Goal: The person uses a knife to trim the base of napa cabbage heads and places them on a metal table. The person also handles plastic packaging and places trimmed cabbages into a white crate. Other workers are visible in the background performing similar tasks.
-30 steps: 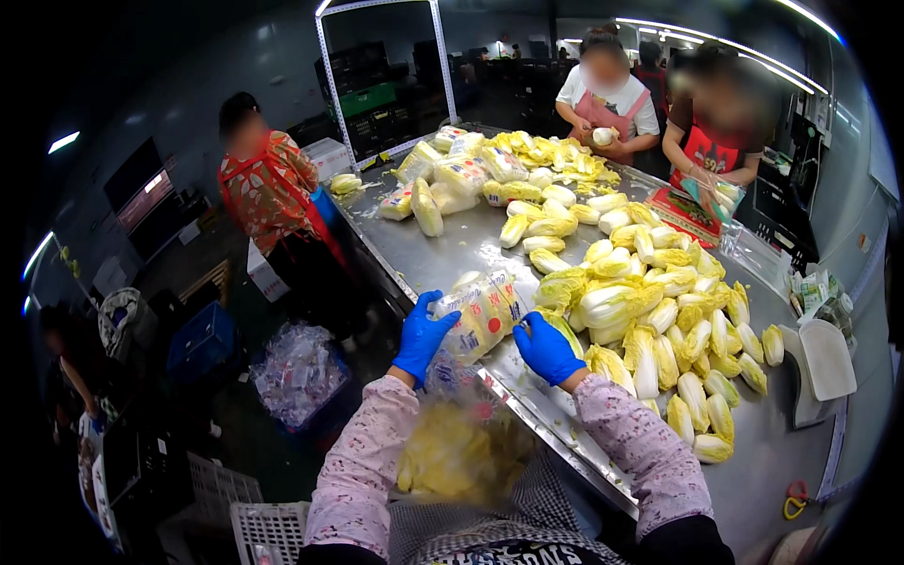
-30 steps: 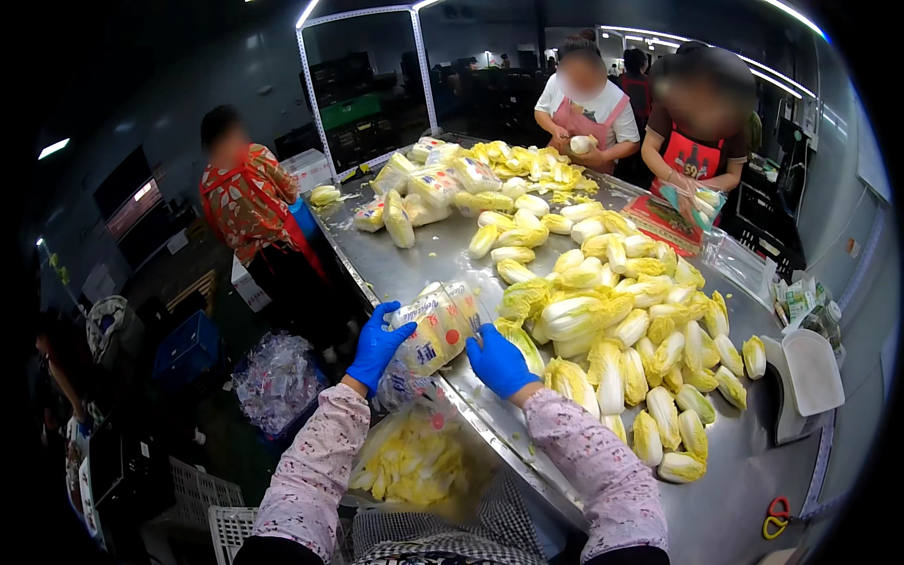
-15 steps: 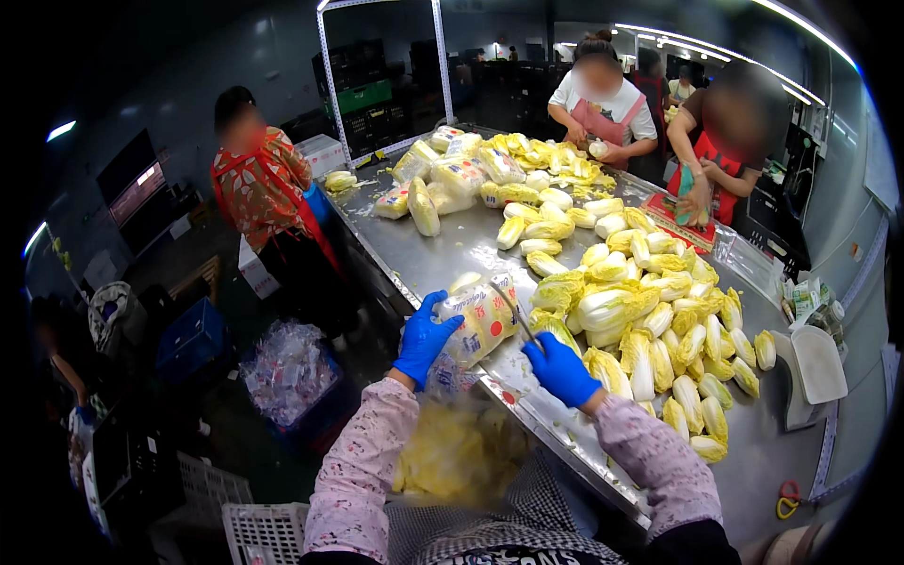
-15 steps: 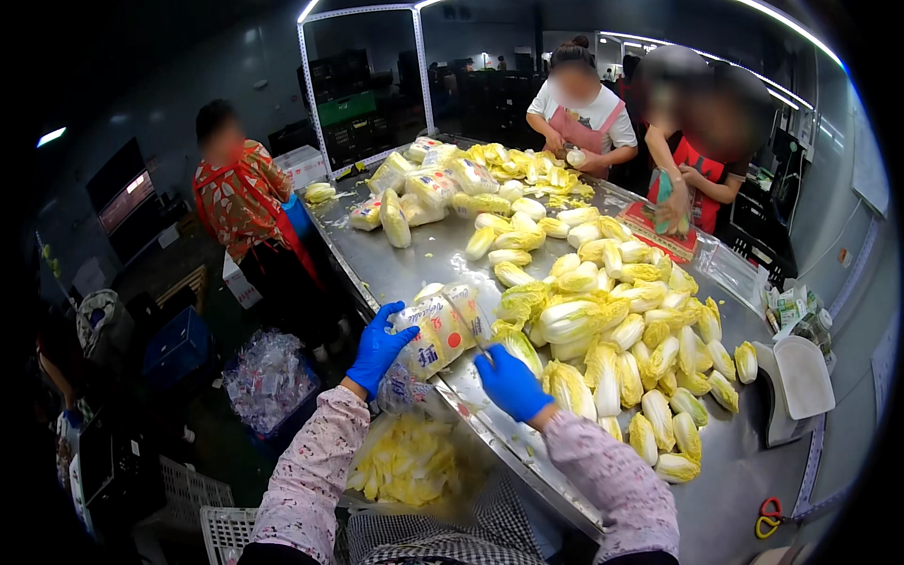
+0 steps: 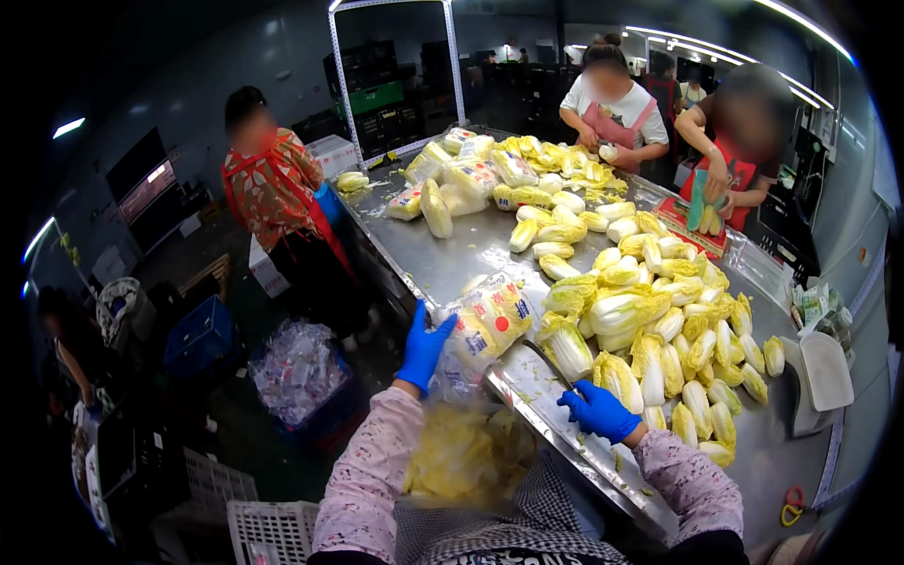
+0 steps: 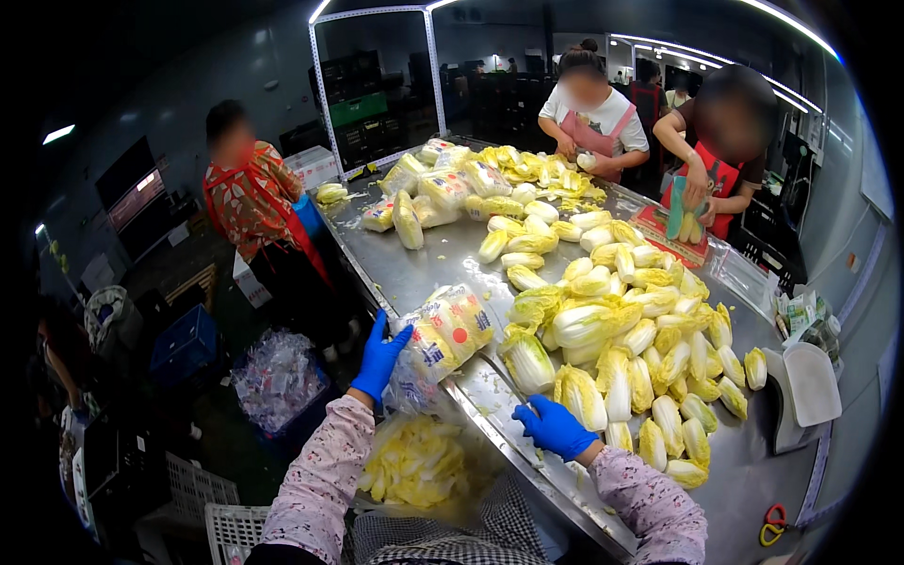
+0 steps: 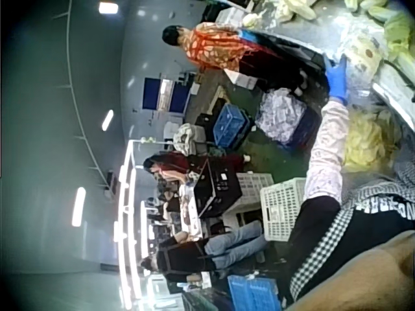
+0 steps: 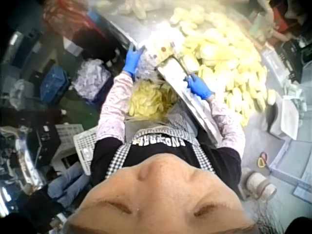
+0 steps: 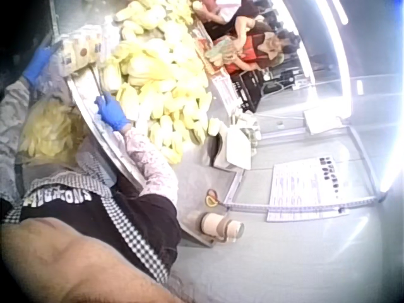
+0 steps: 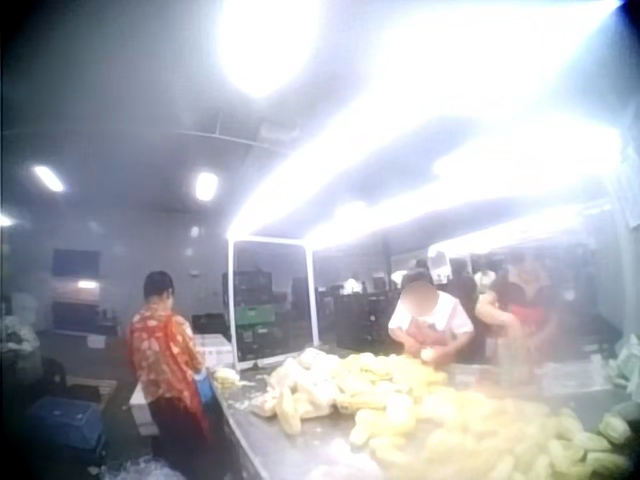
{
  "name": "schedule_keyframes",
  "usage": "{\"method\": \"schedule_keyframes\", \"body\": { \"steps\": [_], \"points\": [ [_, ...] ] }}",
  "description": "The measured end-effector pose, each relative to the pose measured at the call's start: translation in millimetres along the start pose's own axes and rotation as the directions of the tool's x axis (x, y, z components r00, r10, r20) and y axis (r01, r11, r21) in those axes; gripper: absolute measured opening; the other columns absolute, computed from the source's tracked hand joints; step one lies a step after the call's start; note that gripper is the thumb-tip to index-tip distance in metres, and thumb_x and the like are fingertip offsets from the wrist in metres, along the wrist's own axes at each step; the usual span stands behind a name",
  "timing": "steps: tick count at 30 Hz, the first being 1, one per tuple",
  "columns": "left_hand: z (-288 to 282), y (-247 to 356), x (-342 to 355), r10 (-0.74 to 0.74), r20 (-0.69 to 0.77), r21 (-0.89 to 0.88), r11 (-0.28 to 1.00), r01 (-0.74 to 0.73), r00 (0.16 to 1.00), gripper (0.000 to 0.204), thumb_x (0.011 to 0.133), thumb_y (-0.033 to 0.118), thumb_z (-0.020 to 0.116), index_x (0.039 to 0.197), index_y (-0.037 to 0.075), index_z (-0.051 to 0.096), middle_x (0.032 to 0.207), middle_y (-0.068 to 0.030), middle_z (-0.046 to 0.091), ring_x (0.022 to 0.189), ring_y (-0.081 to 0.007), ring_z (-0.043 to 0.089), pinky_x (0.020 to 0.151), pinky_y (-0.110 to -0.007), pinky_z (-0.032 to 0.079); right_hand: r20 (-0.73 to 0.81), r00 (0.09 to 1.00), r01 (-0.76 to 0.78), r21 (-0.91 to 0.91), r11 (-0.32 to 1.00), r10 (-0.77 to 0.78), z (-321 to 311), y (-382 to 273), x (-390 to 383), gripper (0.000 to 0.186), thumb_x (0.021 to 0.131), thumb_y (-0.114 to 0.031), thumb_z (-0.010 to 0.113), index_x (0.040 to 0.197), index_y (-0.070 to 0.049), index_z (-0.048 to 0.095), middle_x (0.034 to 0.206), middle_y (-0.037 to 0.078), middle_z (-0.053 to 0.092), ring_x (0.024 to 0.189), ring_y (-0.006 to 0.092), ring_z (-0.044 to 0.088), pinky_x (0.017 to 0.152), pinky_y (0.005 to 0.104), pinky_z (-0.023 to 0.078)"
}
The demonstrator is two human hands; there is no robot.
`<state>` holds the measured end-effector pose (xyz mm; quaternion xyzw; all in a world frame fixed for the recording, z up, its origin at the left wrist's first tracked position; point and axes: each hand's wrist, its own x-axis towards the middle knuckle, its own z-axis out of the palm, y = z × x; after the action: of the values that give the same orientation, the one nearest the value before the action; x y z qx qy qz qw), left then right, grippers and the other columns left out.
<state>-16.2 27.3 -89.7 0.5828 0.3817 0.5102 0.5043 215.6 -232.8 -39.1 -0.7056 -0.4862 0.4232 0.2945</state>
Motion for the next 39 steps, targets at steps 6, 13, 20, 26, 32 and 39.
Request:
{"method": "schedule_keyframes", "body": {
  "steps": [6, 13, 20, 26, 32, 39],
  "points": [
    [-10.5, -38.5, 45.5, -0.433, 0.237, 0.061, 0.9, 0.431, 0.87, 0.075, 0.081, 0.051, 0.065, 0.124, -0.008, 0.05, 0.121, -0.0192, 0.054, 0.105, -0.023, 0.056, 0.089, -0.031, 0.046, 0.068, 0.997, 0.014, 0.309, 0.951, -0.037, 22.9, -5.8, -12.2, 0.034, 0.092, -0.038, 0.052, 0.102, -0.006, 0.059, 0.073, 0.005, 0.06, 0.054, 0.0108, 0.055, 0.049, 0.0232, 0.044],
    [62.1, 2.5, 30.4, -0.369, 0.353, -0.057, 0.909, 0.413, 0.86, 0.061, 0.074, 0.029, 0.077, 0.118, -0.006, 0.055, 0.106, -0.0142, 0.063, 0.088, -0.0221, 0.064, 0.075, -0.032, 0.054, -0.123, 0.988, 0.154, 0.669, 0.727, -0.096, 31.8, 10.1, 5.3, 0.031, 0.094, -0.03, 0.048, 0.1, -0.002, 0.059, 0.069, 0.006, 0.056, 0.051, 0.0098, 0.052, 0.045, 0.0229, 0.04],
    [86.0, 132.0, 56.3, -0.042, 0.485, -0.414, 0.869, 0.272, 0.873, 0.037, 0.081, 0.024, 0.068, 0.109, 0.001, 0.059, 0.098, -0.0101, 0.064, 0.083, -0.0196, 0.063, 0.075, -0.034, 0.053, -0.24, 0.971, 0.167, 0.658, 0.734, -0.005, -9.9, 21.1, -37.7, 0.031, 0.094, -0.029, 0.048, 0.099, -0.001, 0.059, 0.071, 0.006, 0.057, 0.048, 0.0109, 0.05, 0.043, 0.0225, 0.039],
    [118.5, 125.6, 89.6, 0.057, 0.507, 0.122, 0.983, -0.137, 0.86, 0.042, 0.084, 0.029, 0.065, 0.114, 0.002, 0.054, 0.103, -0.0056, 0.061, 0.085, -0.0162, 0.059, 0.079, -0.033, 0.051, -0.302, 0.95, 0.278, 0.701, 0.656, -0.08, -17.9, 8.5, -45.0, 0.032, 0.094, -0.03, 0.048, 0.099, 0.0, 0.058, 0.071, 0.006, 0.057, 0.048, 0.011, 0.049, 0.044, 0.0228, 0.04],
    [129.9, 119.3, 48.1, -0.153, 0.733, -0.341, 0.761, 0.552, 0.663, 0.06, 0.085, 0.042, 0.063, 0.131, 0.008, 0.045, 0.113, -0.0071, 0.06, 0.098, -0.0189, 0.06, 0.087, -0.031, 0.048, -0.409, 0.911, 0.347, 0.703, 0.621, -0.045, -49.4, 10.5, -54.2, 0.031, 0.094, -0.031, 0.05, 0.1, -0.001, 0.058, 0.072, 0.006, 0.056, 0.049, 0.0099, 0.049, 0.043, 0.0221, 0.039],
    [138.3, 86.1, 37.6, -0.455, 0.55, 0.123, 0.873, 0.471, 0.7, 0.054, 0.089, 0.053, 0.054, 0.102, 0.002, 0.065, 0.08, 0.0017, 0.063, 0.063, -0.0077, 0.055, 0.058, -0.026, 0.047, -0.425, 0.892, 0.434, 0.703, 0.563, -0.157, -59.4, -34.6, -11.4, 0.032, 0.096, -0.031, 0.046, 0.102, -0.002, 0.057, 0.073, 0.005, 0.055, 0.046, 0.0095, 0.046, 0.043, 0.0215, 0.039]
  ]
}}
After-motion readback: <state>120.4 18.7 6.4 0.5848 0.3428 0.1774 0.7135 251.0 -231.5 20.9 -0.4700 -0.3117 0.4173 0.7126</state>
